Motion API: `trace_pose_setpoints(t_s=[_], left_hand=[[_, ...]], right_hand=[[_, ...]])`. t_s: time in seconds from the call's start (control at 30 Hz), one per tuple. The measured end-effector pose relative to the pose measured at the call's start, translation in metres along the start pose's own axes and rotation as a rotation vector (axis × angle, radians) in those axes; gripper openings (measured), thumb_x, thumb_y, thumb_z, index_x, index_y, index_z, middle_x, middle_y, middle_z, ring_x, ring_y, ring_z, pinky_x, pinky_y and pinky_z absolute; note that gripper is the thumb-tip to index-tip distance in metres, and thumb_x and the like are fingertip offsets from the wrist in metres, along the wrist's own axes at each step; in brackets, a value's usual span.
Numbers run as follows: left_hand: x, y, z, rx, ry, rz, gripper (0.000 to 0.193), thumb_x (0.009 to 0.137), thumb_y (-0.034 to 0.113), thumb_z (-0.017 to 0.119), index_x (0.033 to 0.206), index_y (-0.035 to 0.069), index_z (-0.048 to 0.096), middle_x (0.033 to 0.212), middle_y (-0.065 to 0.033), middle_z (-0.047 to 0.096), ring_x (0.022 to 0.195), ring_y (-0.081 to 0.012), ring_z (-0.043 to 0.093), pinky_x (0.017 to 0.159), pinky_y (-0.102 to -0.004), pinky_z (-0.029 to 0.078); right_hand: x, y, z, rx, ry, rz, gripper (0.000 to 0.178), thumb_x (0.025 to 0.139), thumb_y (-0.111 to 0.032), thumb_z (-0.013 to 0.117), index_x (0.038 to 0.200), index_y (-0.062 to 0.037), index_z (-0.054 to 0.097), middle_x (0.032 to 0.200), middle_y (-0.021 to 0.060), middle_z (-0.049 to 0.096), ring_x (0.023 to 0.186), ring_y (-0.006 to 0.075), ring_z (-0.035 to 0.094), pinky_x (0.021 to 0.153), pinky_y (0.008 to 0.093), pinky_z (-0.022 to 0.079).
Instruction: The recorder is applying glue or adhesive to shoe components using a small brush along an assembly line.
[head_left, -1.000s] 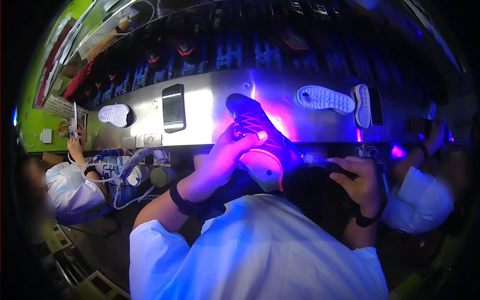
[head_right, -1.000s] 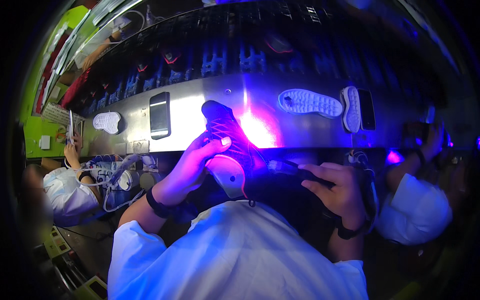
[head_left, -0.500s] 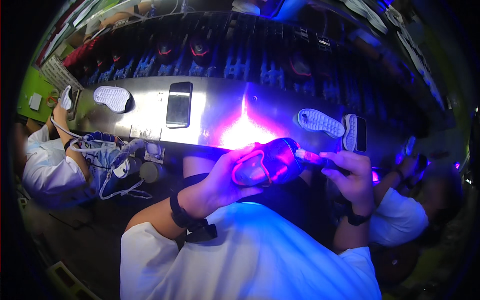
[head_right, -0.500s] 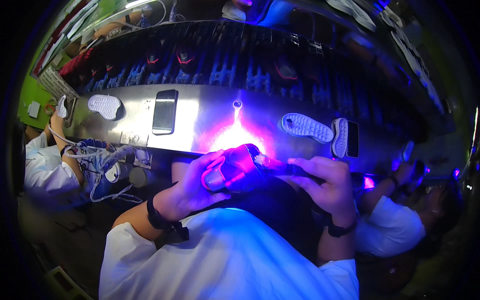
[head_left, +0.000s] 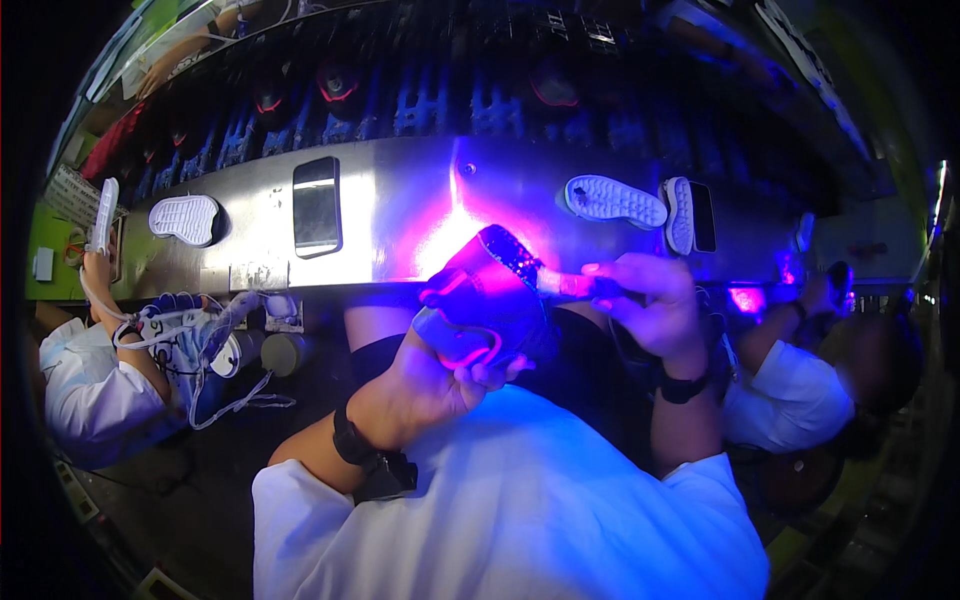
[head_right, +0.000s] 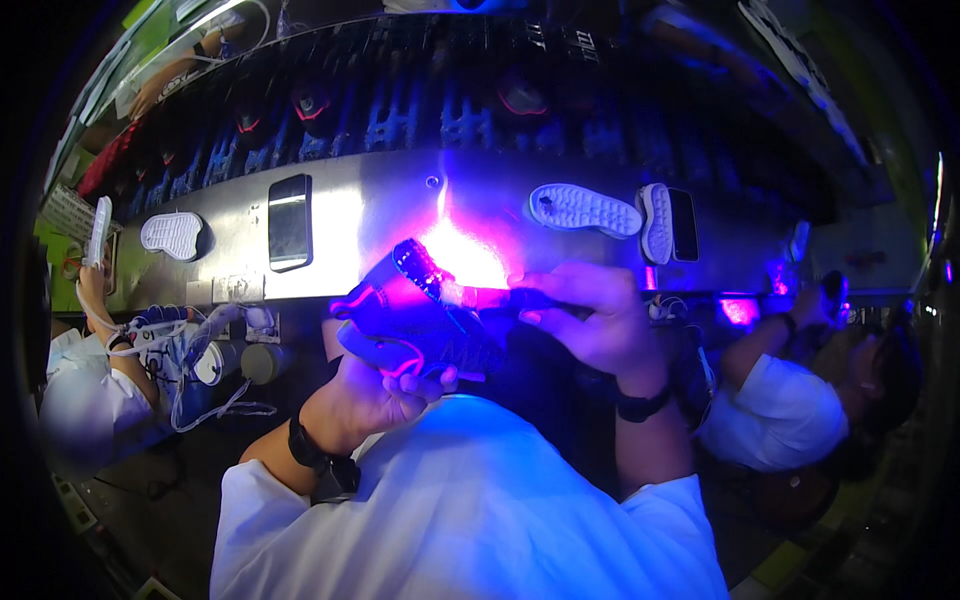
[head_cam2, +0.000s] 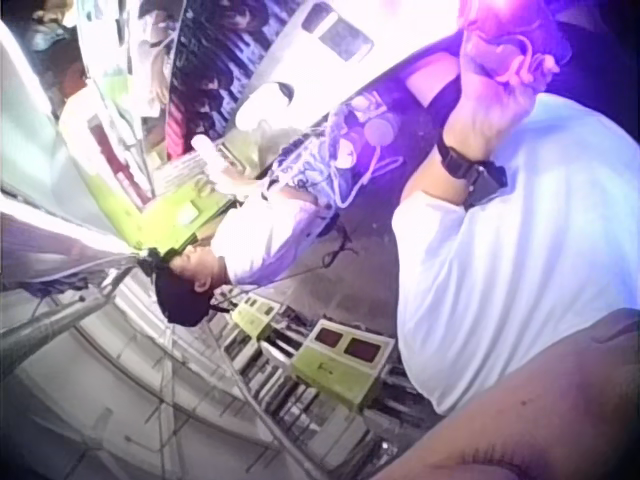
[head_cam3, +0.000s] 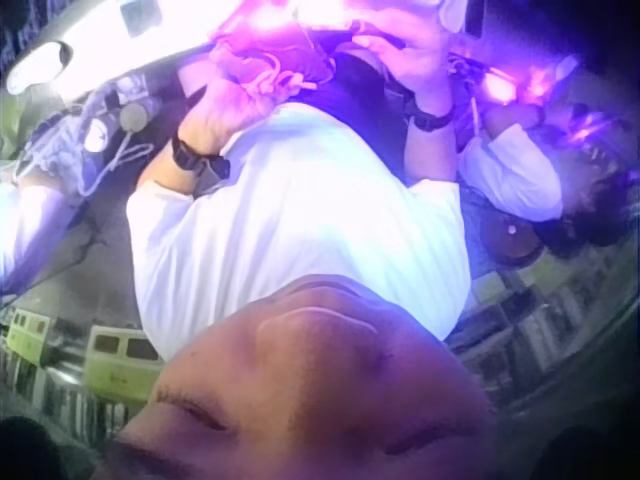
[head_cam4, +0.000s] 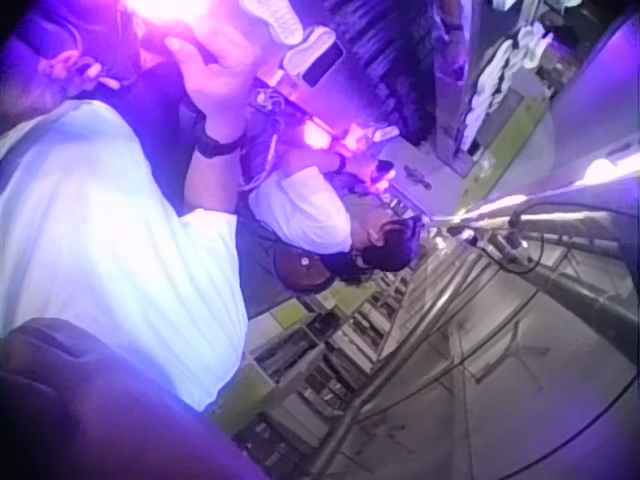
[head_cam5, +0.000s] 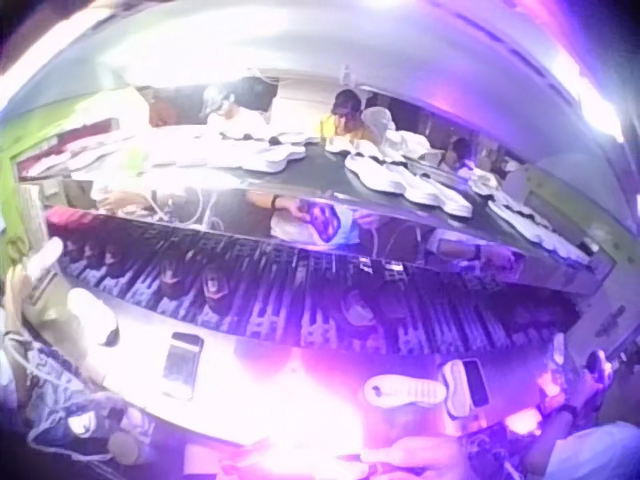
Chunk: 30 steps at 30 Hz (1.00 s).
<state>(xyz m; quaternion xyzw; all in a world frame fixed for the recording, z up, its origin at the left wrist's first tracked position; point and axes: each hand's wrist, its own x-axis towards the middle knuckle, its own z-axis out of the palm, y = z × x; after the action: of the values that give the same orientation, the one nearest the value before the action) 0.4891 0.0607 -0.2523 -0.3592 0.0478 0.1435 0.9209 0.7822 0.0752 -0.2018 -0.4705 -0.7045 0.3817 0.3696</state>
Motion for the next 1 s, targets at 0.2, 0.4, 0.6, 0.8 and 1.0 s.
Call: trace_pose_setpoints(t_s=[0.2, 0.4, 0.6, 0.8, 1.0], left_hand=[[0.006, -0.008, 0.004, 0.056, -0.053, -0.018, 0.079, 0.094, 0.058, 0.054, 0.149, 0.003, 0.041, 0.123, -0.0411, 0.054, 0.085, -0.0347, 0.068, 0.063, -0.0311, 0.061], [0.042, -0.002, 0.079, 1.067, 0.164, 0.345, 0.056, 0.1, 0.025, 0.058, 0.149, 0.003, 0.041, 0.131, -0.0142, 0.063, 0.116, -0.0263, 0.065, 0.098, -0.0409, 0.055], [0.067, 0.007, 0.087, 2.147, 0.315, 0.837, 0.087, 0.082, 0.014, 0.083, 0.153, -0.001, 0.035, 0.134, -0.0112, 0.062, 0.122, -0.0229, 0.061, 0.109, -0.0416, 0.046], [0.059, 0.021, 0.085, 2.97, 0.334, 1.269, 0.084, 0.059, 0.014, 0.091, 0.138, 0.006, 0.061, 0.122, -0.0202, 0.061, 0.116, -0.0375, 0.065, 0.095, -0.0454, 0.056], [0.037, 0.033, 0.087, 3.413, -0.287, 1.699, 0.055, 0.068, 0.01, 0.085, 0.118, 0.028, 0.075, 0.124, -0.0127, 0.059, 0.111, -0.0382, 0.065, 0.085, -0.0456, 0.063]], right_hand=[[-0.041, 0.025, 0.026, 0.073, 0.019, 0.104, 0.033, 0.078, -0.005, 0.082, 0.11, -0.0019, 0.075, 0.083, 0.0084, 0.07, 0.066, 0.0143, 0.06, 0.059, 0.0288, 0.045], [-0.048, 0.06, 0.015, -0.065, 0.19, 0.241, 0.038, 0.089, -0.012, 0.076, 0.124, 0.0, 0.07, 0.103, 0.0128, 0.075, 0.096, 0.018, 0.071, 0.086, 0.0308, 0.053], [-0.038, 0.046, -0.012, 0.053, 0.3, 0.278, 0.042, 0.094, -0.003, 0.068, 0.135, -0.0027, 0.063, 0.114, 0.0122, 0.074, 0.1, 0.0167, 0.069, 0.089, 0.0303, 0.053], [-0.078, 0.031, -0.021, 0.422, 0.3, 0.452, 0.048, 0.094, -0.005, 0.069, 0.141, -0.0066, 0.059, 0.115, 0.0104, 0.073, 0.096, 0.0125, 0.068, 0.079, 0.0257, 0.054], [-0.079, -0.001, -0.03, 0.231, 0.249, 0.267, 0.041, 0.09, -0.009, 0.074, 0.13, -0.0032, 0.067, 0.11, 0.0121, 0.075, 0.091, 0.019, 0.071, 0.083, 0.0309, 0.054]])
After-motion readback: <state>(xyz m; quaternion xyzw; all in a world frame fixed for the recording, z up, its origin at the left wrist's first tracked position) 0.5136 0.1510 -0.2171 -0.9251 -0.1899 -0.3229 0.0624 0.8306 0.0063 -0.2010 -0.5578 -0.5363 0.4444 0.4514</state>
